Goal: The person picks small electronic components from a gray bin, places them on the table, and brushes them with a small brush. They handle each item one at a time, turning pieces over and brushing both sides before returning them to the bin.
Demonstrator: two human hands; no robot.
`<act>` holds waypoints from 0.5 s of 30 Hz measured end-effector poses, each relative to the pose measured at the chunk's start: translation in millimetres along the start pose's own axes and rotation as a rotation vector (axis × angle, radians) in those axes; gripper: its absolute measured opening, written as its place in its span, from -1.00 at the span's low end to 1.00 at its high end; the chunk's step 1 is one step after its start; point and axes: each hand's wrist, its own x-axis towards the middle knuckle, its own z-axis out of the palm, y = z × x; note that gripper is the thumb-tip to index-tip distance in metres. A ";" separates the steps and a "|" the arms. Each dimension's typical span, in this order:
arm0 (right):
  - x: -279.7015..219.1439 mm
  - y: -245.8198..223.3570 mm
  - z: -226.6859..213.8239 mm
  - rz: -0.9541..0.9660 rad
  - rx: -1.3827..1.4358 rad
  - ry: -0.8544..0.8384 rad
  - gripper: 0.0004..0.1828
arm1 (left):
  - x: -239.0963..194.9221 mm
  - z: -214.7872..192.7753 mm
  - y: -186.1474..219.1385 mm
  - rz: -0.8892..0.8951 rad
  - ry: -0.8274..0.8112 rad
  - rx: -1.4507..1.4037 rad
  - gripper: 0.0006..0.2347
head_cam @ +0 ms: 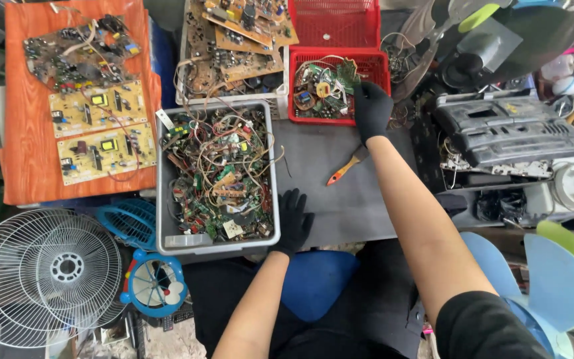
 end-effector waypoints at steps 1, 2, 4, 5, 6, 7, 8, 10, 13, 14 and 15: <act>7.6 11.2 5.5 -0.007 0.002 -0.002 -0.72 | 2.3 -0.6 0.7 -0.004 0.006 0.002 -0.53; 15.1 22.7 11.2 -0.155 -0.102 -0.018 -0.79 | 4.3 -0.9 1.3 -0.010 -0.013 0.015 -0.53; 16.6 45.4 26.5 -0.303 -0.202 -0.043 -0.75 | 1.3 -5.8 2.0 -0.024 -0.037 0.032 -0.53; 17.7 56.5 34.0 -0.265 -0.175 -0.046 -0.73 | 3.4 -6.5 1.8 -0.031 -0.057 0.023 -0.53; 18.6 67.8 41.3 -0.228 -0.148 -0.049 -0.71 | 5.2 -7.2 1.7 -0.039 -0.077 0.015 -0.52; 14.4 70.1 44.3 -0.232 -0.147 -0.053 -0.71 | 7.4 -8.1 1.2 -0.044 -0.075 0.015 -0.52; 9.8 72.8 47.3 -0.234 -0.102 -0.049 -0.72 | 9.3 -8.7 0.7 -0.040 -0.065 0.010 -0.52; -12.4 68.5 39.3 -0.226 -0.067 -0.053 -0.73 | 4.4 -7.2 2.8 -0.040 -0.066 -0.005 -0.52; -44.5 37.7 23.7 -0.329 0.013 -0.029 -0.82 | 2.2 -0.8 -1.7 -0.052 -0.075 0.002 -0.52; -55.3 31.9 20.4 -0.366 0.011 -0.026 -0.84 | 1.7 0.5 -3.1 -0.041 -0.071 -0.004 -0.52; -66.6 26.7 16.1 -0.402 0.008 -0.024 -0.85 | 0.8 1.7 -3.7 -0.030 -0.067 -0.012 -0.51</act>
